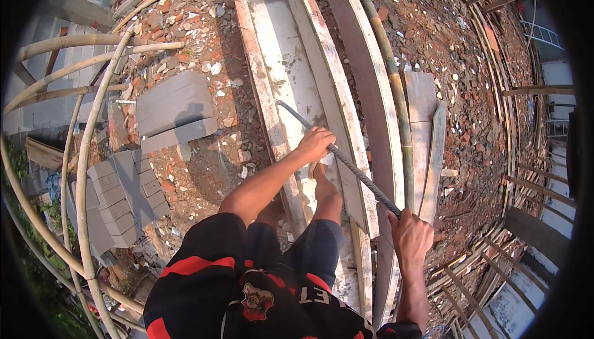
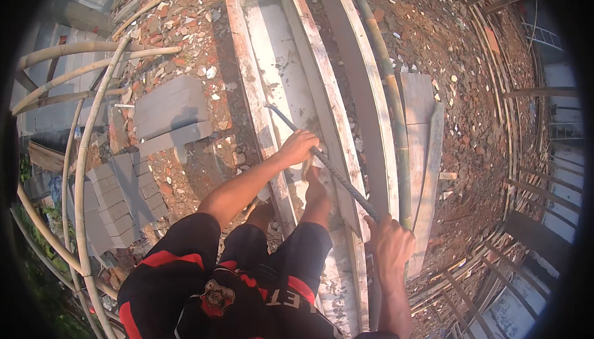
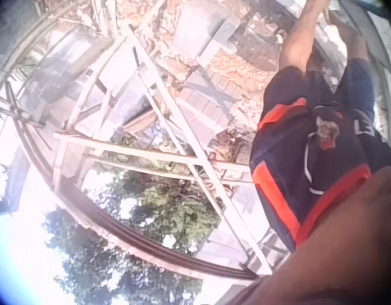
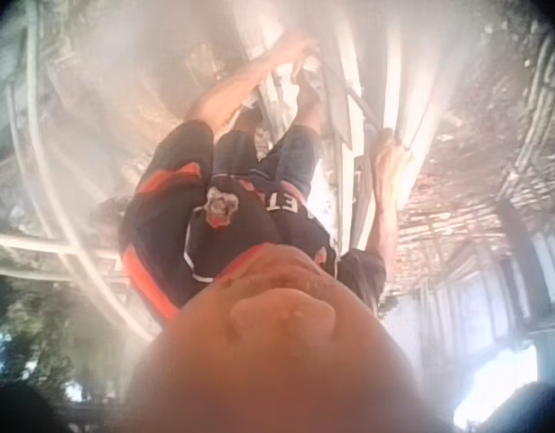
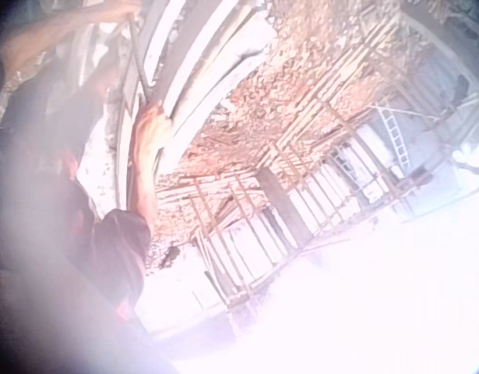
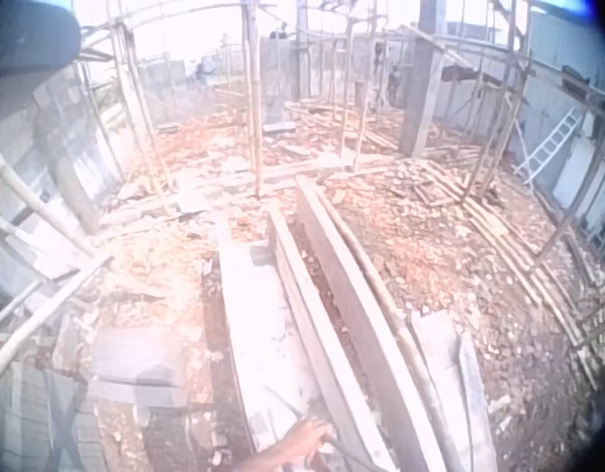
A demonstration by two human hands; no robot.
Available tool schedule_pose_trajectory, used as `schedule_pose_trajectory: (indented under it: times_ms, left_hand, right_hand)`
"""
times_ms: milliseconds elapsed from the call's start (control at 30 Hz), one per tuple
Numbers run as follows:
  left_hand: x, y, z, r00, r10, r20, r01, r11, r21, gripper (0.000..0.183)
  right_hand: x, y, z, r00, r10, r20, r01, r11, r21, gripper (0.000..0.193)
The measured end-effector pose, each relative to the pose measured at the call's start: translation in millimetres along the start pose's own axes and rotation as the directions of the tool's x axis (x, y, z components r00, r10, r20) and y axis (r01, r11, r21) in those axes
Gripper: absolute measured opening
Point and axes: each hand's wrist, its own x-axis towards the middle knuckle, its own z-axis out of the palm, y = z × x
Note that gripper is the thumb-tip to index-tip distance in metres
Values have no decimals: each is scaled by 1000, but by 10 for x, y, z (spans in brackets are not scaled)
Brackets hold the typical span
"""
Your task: The person uses a long metal bar to pry and pull rebar rods from a concrete structure at a construction site. They repeatedly insert the bar under the rebar, lever it upward, and pull the rods free, then pass them to a coworker.
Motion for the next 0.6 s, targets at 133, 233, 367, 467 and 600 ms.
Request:
schedule_pose_trajectory:
  times_ms: [133,233,367,467,600]
  left_hand:
    - [-673,569,-394,871,-338,-357,215,915,-341,25]
    - [-1463,338,-63,790,-564,-240,355,740,-572,29]
    - [-3237,-115,31,439,-898,-36,621,333,-709,29]
    - [-4703,-481,185,-6,-1000,30,752,-24,-659,32]
    - [-6074,-517,124,3,-963,-269,954,83,-287,38]
  right_hand:
    - [-37,-110,-228,995,-18,99,23,998,-51,45]
    - [-287,42,-87,938,108,329,-115,993,1,54]
    - [-683,308,100,876,219,429,-254,967,25,54]
    - [-896,388,-114,885,166,434,-250,957,145,53]
    - [-952,369,-282,908,91,409,-165,975,151,53]
